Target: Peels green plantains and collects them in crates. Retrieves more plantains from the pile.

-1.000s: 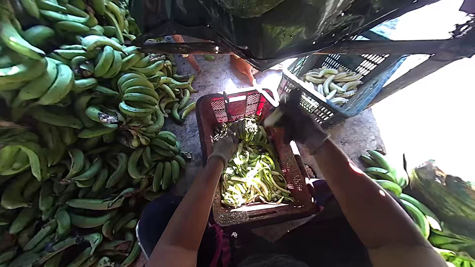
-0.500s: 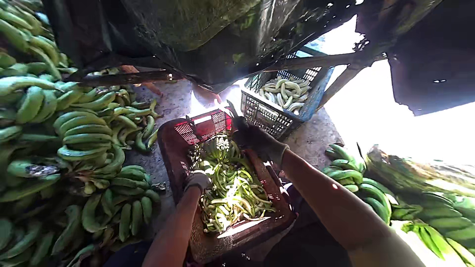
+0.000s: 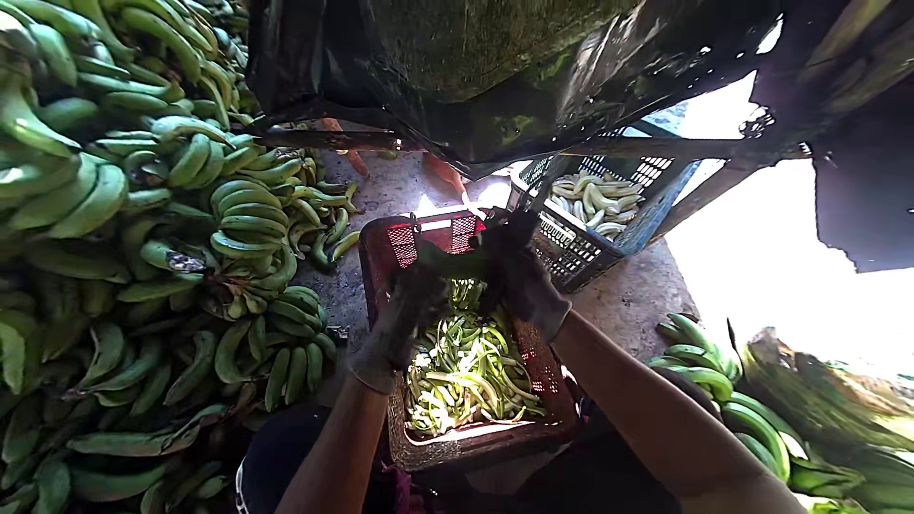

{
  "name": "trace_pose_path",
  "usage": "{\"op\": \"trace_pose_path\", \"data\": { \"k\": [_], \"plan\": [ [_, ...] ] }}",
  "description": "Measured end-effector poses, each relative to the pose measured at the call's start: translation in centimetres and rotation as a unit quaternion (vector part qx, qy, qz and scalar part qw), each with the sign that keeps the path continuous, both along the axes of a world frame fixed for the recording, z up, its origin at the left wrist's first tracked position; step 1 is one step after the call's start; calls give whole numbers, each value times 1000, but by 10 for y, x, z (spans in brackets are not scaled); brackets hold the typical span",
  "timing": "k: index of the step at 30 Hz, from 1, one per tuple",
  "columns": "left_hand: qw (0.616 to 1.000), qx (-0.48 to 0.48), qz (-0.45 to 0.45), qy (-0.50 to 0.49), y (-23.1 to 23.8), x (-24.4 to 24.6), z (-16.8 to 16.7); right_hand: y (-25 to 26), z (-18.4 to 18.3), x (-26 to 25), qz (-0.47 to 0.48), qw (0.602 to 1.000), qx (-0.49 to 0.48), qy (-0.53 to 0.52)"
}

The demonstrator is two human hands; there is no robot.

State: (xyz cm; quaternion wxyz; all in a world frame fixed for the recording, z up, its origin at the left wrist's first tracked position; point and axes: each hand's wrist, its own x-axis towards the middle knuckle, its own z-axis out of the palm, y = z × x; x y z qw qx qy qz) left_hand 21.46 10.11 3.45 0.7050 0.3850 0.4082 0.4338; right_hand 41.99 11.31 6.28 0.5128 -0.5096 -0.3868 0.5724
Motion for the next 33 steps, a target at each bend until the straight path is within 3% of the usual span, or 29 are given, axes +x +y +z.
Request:
{"op": "trace_pose_path", "data": {
  "k": [2,4,8,10,17,22,24,26,28,33],
  "plan": [
    [992,-49,10,-116,-2,11,-20,-5,-4,-7,62,981,85,-165],
    [979,-63,49,-186,0,12,-30,-9,-2,-10,136,928,163,-307],
    [981,-25,85,-173,11,-6,-44,-16,-5,-3,276,755,242,-543],
    [983,-1,76,-167,12,-12,-47,-15,-11,-2,289,733,215,-577],
    [985,-64,123,-105,2,-4,-38,-15,-15,-13,274,725,192,-602],
    [987,-40,115,-105,7,-8,-36,0,-26,-6,284,750,-9,-597],
    [990,-13,124,-67,9,-17,-25,3,-28,7,300,794,-29,-528],
    [993,5,115,-33,6,-27,-12,-3,-19,13,320,855,-10,-408],
    [995,34,91,6,1,-38,-2,-13,-7,8,336,874,58,-345],
    [992,84,71,58,-5,-44,8,-24,-8,4,330,769,290,-464]
  ]
}}
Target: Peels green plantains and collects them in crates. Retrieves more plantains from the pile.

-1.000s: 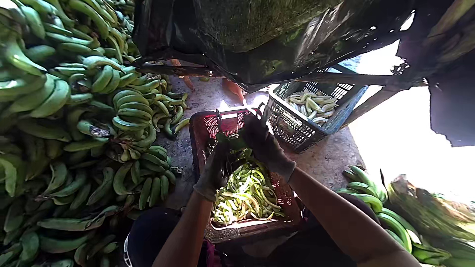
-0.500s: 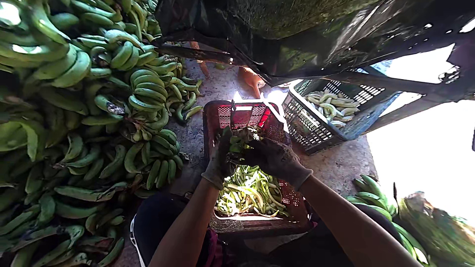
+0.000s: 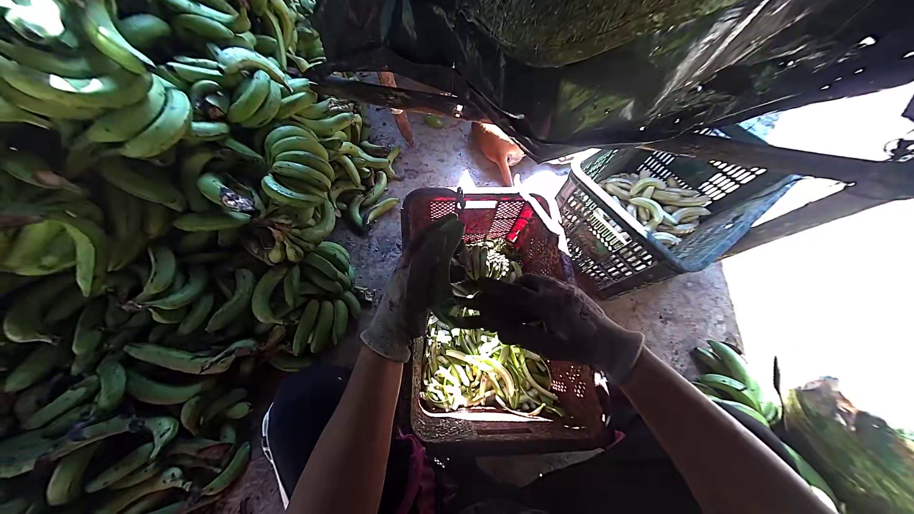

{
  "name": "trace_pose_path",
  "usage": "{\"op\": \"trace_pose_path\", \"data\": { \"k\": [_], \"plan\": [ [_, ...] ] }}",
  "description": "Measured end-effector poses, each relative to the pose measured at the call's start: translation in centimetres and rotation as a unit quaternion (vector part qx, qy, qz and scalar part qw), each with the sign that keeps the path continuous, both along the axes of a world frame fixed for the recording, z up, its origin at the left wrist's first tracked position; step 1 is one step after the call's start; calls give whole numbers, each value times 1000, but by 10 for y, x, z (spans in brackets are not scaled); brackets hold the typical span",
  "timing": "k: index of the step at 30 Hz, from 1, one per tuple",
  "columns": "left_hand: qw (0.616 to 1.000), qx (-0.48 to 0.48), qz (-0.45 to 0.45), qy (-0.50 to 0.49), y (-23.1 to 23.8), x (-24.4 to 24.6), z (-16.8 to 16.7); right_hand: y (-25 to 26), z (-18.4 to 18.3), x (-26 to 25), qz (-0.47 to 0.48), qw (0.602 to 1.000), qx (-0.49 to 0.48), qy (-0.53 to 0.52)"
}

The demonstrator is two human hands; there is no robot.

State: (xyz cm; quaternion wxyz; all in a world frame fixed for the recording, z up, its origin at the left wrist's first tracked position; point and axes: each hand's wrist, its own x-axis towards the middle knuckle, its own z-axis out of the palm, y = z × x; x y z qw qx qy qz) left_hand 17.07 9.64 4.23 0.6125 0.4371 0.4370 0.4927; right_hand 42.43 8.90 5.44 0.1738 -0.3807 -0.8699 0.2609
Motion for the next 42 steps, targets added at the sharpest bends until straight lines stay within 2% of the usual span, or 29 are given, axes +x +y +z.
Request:
{"op": "trace_pose_path", "data": {
  "k": [4,7,9,11,14,16,19,20,22,24,26,28,30,32,35,37,40,42],
  "plan": [
    [999,10,-3,-33,-9,11,5,1,4,-7,-47,991,104,-65],
    [999,9,-4,-34,-15,21,10,18,6,-2,-149,973,165,-68],
    [1000,-13,-16,-21,-13,21,10,32,13,7,-234,959,141,-72],
    [999,-31,-41,-16,-10,18,12,43,18,20,-265,957,99,-61],
    [1000,-14,5,-8,-4,12,5,32,20,17,-193,980,27,30],
    [996,21,83,36,-2,11,3,17,14,5,-124,990,-22,67],
    [971,64,193,128,4,15,-2,5,3,-7,-60,995,-42,61],
    [968,69,206,123,6,17,-2,4,2,-10,-52,997,-42,45],
    [981,67,167,66,2,19,1,10,5,-11,-45,999,-26,16],
    [995,42,88,0,-10,22,4,23,7,-7,-49,998,37,8],
    [999,17,-32,-21,-16,19,3,42,8,4,-102,984,143,13],
    [994,-28,-99,-28,-17,22,9,56,16,15,-160,972,169,4],
    [994,-46,-93,-35,-13,22,11,58,20,20,-185,974,129,2],
    [998,-8,-43,-53,-7,14,-1,46,13,13,-159,980,115,14],
    [990,18,135,-23,0,14,-12,18,5,-7,-70,990,123,-1],
    [979,32,203,-1,1,17,-7,9,2,-18,-56,988,141,-7],
    [983,60,167,-40,-1,19,3,17,4,-18,-56,983,174,-2],
    [995,31,93,0,-11,19,8,35,9,-8,-71,987,147,1]
  ]
}}
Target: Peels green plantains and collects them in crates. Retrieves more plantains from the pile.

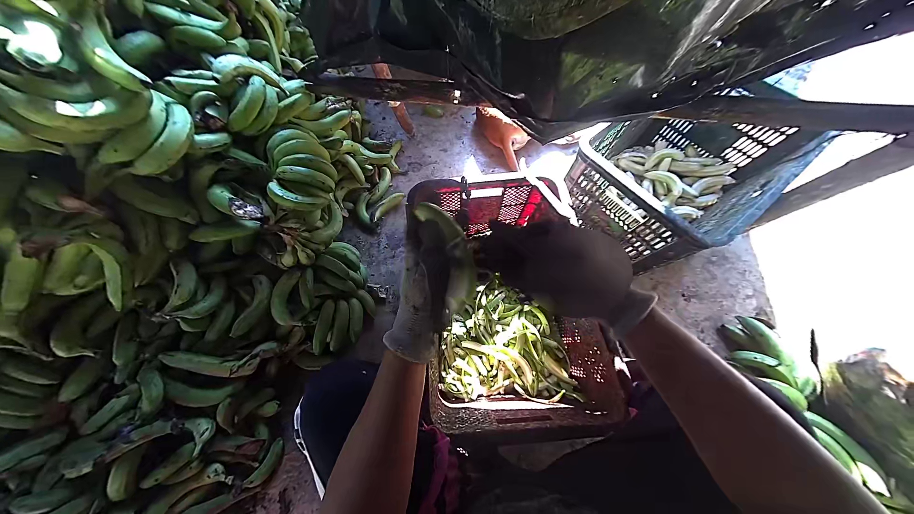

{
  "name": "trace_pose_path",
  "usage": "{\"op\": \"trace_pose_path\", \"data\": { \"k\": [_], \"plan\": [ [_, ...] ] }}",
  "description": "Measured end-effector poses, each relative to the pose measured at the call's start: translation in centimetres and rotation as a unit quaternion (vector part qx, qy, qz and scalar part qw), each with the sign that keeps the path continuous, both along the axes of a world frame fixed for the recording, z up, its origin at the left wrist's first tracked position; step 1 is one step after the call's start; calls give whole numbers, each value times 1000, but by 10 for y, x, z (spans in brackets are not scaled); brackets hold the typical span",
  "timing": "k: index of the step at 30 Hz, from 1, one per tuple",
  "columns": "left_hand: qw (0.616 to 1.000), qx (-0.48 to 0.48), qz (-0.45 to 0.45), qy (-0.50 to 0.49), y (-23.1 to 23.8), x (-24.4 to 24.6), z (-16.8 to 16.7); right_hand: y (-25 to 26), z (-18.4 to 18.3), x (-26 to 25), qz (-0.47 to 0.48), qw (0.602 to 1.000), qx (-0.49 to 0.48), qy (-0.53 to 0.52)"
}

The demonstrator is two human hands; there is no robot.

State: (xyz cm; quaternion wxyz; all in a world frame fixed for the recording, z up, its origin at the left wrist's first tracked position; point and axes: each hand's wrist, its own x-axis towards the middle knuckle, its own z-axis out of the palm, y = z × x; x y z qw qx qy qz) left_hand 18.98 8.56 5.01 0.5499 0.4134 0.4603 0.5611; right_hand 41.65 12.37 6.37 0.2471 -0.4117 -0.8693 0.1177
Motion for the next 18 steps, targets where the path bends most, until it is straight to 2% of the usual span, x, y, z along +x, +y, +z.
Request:
{"op": "trace_pose_path", "data": {
  "k": [2,3,4,5,7,10,12,15,18],
  "plan": [
    [986,-33,-160,7,-4,-3,5,17,4,12,-23,999,-22,25],
    [975,-56,-216,11,-4,0,10,22,5,17,-36,998,-32,27],
    [969,-80,-234,15,-4,3,12,23,5,19,-48,997,-50,25],
    [973,-88,-212,15,-3,6,10,20,5,17,-56,996,-58,22],
    [994,-60,-89,-4,3,6,-6,4,2,5,-39,998,-44,14],
    [991,-3,61,-122,17,2,-24,-17,-11,-14,14,1000,13,1],
    [977,33,79,-196,21,4,-25,-18,-13,-18,18,999,30,4],
    [973,73,28,-219,19,7,-17,-13,-6,-14,10,999,28,18],
    [987,102,25,-120,6,12,-10,-7,1,-9,-23,999,16,33]
  ]
}}
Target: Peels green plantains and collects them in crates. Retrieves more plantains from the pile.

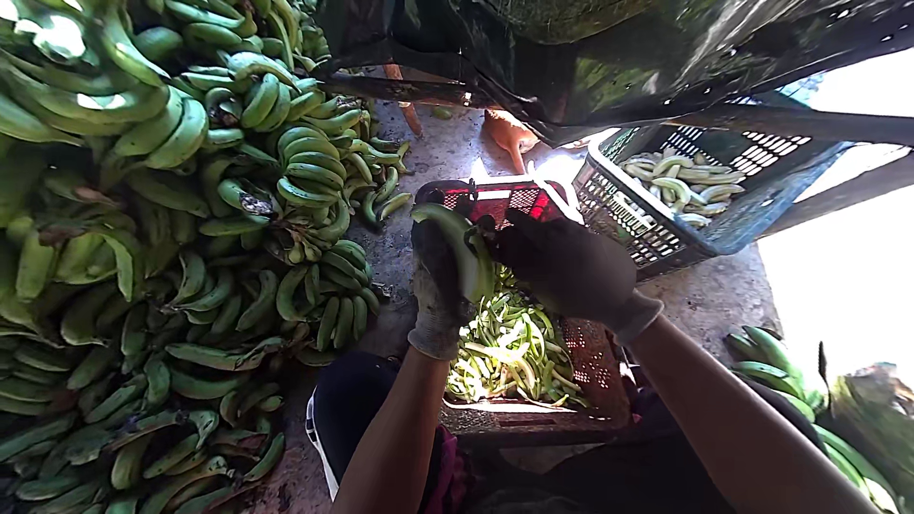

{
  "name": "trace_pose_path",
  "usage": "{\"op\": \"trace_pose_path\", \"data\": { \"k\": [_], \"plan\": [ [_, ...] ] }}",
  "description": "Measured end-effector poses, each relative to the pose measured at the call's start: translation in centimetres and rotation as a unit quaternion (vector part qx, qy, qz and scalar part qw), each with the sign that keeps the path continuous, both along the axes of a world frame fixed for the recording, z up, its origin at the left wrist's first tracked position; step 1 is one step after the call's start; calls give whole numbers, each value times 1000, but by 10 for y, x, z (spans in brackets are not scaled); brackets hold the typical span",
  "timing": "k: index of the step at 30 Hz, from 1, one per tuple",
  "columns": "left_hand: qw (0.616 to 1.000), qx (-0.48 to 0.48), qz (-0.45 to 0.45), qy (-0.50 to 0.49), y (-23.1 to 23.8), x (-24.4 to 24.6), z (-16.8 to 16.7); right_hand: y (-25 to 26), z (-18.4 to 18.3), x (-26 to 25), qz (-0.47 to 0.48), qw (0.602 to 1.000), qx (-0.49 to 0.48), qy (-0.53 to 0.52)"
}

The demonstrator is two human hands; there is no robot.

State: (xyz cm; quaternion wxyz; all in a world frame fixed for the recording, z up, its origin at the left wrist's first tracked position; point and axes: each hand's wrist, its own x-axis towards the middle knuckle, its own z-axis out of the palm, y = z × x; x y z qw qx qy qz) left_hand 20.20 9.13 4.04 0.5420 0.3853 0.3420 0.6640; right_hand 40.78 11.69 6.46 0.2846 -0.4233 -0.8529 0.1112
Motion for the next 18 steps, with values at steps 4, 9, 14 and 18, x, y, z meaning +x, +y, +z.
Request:
{"op": "trace_pose_path", "data": {
  "k": [4,9,14,18],
  "plan": [
    [997,-37,-34,63,-1,-10,9,5,-2,6,17,1000,15,-6],
    [968,-122,-84,204,-5,-17,17,11,-3,10,22,999,-34,-32],
    [910,-110,-246,316,-10,-3,25,28,9,17,-5,988,-155,14],
    [941,-171,-198,216,0,5,4,24,2,17,-40,988,-151,11]
  ]
}}
